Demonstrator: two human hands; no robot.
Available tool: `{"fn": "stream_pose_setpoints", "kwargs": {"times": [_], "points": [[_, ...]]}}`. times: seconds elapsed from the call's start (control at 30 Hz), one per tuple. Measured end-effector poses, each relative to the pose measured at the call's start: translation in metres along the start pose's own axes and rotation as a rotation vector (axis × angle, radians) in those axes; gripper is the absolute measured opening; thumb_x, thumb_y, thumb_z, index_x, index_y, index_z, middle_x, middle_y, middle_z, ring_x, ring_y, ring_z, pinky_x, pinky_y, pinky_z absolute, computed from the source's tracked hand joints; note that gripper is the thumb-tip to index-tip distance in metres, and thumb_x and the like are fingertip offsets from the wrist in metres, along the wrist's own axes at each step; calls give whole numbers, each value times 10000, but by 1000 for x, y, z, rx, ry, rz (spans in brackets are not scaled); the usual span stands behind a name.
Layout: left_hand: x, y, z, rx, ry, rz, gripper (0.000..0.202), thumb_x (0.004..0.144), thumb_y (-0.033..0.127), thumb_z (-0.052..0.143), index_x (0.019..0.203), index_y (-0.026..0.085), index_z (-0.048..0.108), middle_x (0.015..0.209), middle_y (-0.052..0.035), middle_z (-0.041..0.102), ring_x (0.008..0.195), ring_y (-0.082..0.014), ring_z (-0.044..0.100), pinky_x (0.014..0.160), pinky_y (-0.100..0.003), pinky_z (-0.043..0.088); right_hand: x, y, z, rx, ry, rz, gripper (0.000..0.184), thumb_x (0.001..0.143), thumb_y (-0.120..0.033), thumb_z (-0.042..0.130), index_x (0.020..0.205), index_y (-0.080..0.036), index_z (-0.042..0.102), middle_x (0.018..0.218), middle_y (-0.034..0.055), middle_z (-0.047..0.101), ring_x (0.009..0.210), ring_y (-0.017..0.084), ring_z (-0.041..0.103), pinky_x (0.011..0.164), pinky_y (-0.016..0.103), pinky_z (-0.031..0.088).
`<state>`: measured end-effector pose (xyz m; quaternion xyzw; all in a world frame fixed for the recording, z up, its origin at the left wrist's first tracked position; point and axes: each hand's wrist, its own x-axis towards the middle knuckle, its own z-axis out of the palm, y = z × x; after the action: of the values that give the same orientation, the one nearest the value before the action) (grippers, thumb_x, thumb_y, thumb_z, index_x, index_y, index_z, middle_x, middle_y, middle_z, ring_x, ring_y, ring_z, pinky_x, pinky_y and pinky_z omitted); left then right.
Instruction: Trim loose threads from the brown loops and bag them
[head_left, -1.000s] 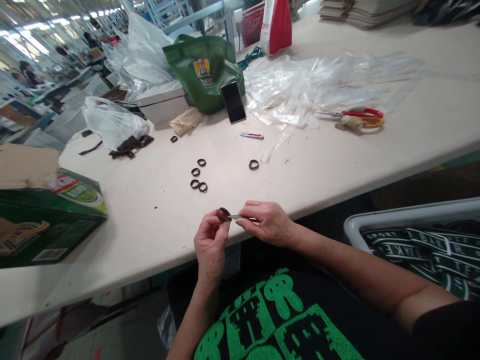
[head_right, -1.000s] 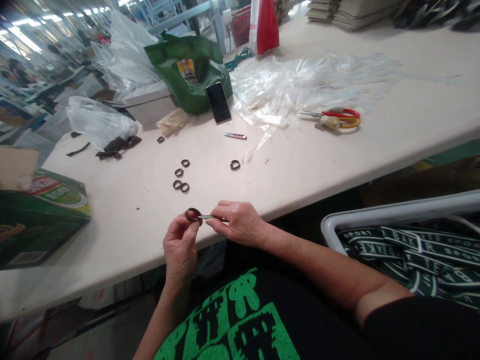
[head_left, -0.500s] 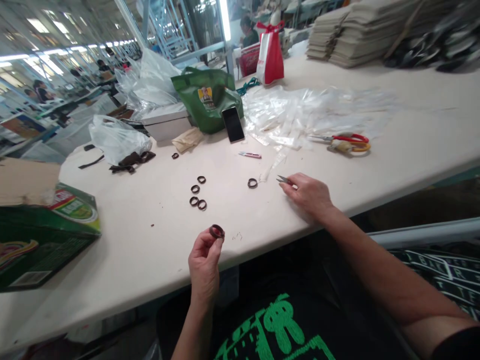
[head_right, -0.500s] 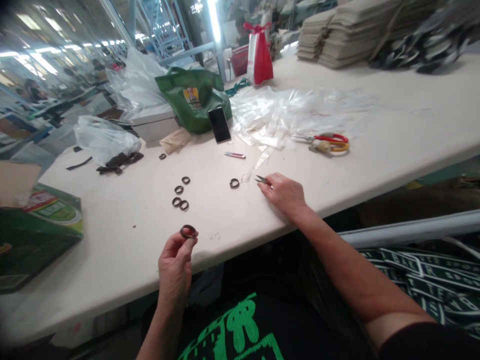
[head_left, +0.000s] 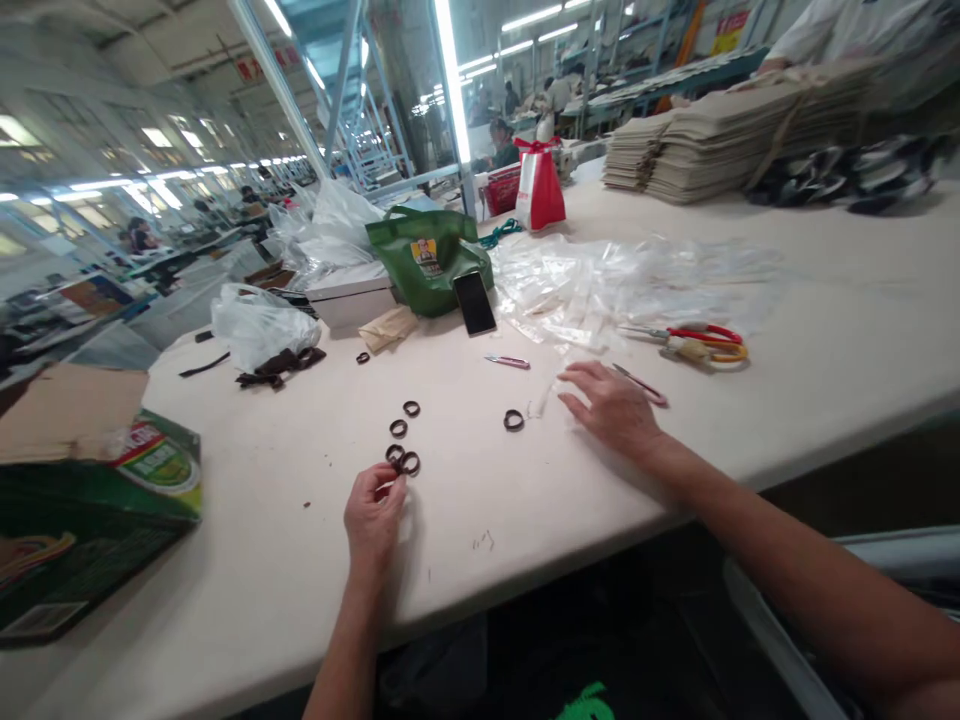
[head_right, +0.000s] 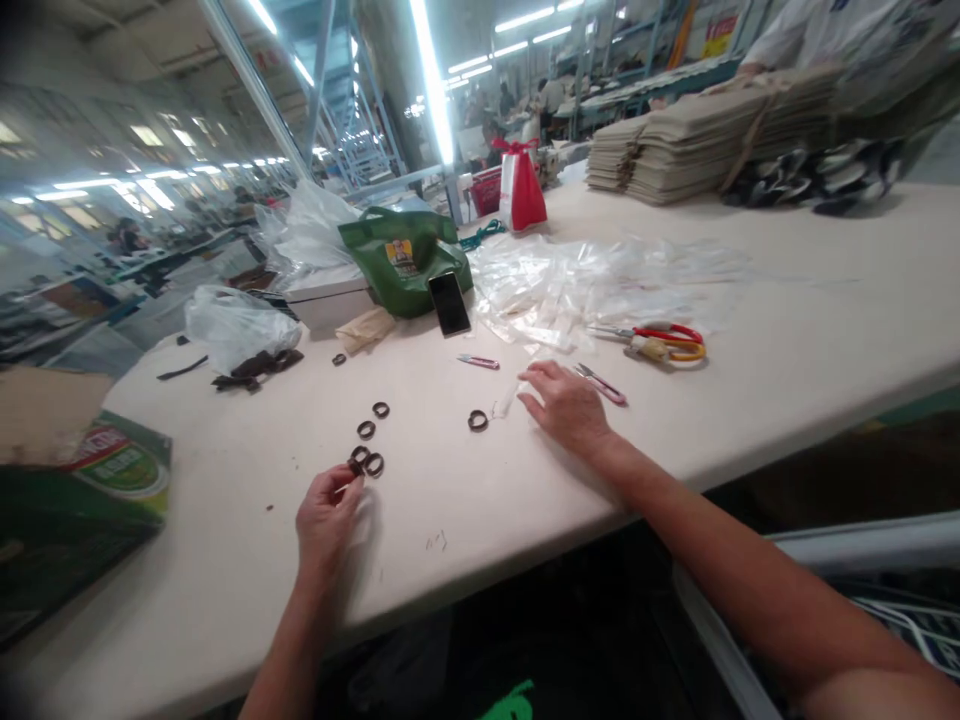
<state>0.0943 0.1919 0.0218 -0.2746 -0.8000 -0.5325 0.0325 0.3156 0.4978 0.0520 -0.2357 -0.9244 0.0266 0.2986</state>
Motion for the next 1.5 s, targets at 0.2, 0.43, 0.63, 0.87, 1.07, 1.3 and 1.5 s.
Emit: {"fn": "stream_pose_setpoints", "kwargs": {"times": [0.2,0.43,0.63,0.87,1.07,1.3,1.5], "points": [[20,-9,-5,185,-44,100,96,804,292,588,765,222,640,938,-51,678,871,-208,663,757,-345,573,16,-58,45,96,-273,-264,213,920,-131,528,1076,-166,669,1115,124,652,946,251,616,821,360,464],[36,-13,1,180,-60,127,90,793,312,648,764,227,654,844,-26,667,765,-189,647,734,-332,550,53,-118,81,198,-318,-521,210,874,-149,624,1067,-216,673,1119,71,669,965,207,626,861,333,464],[40,-24,-3,117,9,85,220,885,416,565,862,219,660,871,-36,688,731,-175,662,691,-303,558,133,-183,114,359,-340,-452,384,926,-282,609,1305,-222,584,1455,115,492,1293,259,501,1081,412,395],[52,-34,-11,119,115,74,174,875,375,563,793,247,648,801,-30,692,702,-199,659,673,-332,555,238,-237,192,266,-442,-354,485,960,-405,585,1381,-175,515,1524,170,381,1366,319,414,1103,496,381],[56,-37,-10,120,157,56,177,887,334,531,802,240,653,785,-31,686,688,-189,650,682,-324,546,262,-253,221,205,-538,-351,387,962,-402,598,1268,-167,574,1361,114,525,1231,284,516,1037,532,431],[59,-44,-13,57,177,-72,212,888,362,520,880,215,673,883,-54,692,836,-203,652,806,-339,521,237,-232,210,237,-654,-441,343,966,-410,561,1166,-141,638,1271,136,606,1195,288,544,1053,472,384],[60,-43,-16,-11,221,-133,208,865,348,530,898,211,683,884,-49,710,854,-206,656,828,-343,510,157,-182,150,451,-678,-612,296,982,-381,485,1150,-226,674,1225,49,656,1144,203,589,1018,292,424]]}}
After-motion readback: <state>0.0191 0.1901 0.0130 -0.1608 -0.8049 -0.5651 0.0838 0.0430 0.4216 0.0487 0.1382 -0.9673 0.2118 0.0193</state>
